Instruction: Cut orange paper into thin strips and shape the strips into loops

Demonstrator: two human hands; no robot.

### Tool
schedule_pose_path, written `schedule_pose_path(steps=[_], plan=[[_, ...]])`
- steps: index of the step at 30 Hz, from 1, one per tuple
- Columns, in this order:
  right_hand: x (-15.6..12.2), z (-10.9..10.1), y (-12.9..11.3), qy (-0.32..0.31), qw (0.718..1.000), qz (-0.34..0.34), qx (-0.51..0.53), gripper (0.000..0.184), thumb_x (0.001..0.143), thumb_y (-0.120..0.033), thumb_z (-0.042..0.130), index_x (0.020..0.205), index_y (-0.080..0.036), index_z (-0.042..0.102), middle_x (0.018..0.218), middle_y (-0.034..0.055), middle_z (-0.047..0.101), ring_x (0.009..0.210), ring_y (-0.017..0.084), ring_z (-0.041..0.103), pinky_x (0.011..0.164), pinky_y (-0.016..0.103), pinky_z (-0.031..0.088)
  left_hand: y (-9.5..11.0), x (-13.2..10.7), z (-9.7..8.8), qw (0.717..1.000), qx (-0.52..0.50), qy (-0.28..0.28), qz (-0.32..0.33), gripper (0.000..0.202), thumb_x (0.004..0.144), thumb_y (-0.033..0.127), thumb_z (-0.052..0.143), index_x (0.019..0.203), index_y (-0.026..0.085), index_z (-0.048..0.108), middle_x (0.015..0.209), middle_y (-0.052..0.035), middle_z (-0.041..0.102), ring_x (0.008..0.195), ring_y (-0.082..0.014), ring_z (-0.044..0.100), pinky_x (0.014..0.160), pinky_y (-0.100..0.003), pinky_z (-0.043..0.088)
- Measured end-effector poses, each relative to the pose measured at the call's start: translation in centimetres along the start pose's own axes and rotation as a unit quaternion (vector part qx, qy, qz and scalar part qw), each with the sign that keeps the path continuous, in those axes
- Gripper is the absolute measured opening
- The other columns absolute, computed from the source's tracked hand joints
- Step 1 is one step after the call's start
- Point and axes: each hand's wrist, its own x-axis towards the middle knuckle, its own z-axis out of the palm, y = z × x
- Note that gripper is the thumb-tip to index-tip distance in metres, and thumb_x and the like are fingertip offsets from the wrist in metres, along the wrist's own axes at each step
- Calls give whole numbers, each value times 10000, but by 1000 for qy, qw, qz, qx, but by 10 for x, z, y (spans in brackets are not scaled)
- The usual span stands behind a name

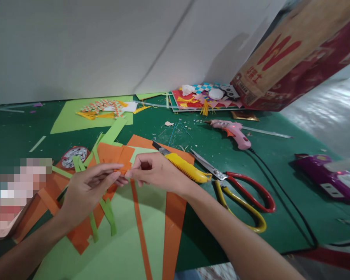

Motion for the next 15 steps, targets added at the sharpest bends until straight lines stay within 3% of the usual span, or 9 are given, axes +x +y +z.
schedule_pose_path(steps=[15], plan=[[0,1,1,9,1000,0,1,333,725,-405,693,598,-161,506,491,-45,523,468,60,407,464,203,300,-2,-1,0,1000,-24,-6,-12,112,822,200,620,901,172,695,735,5,754,652,-126,721,648,-169,602]])
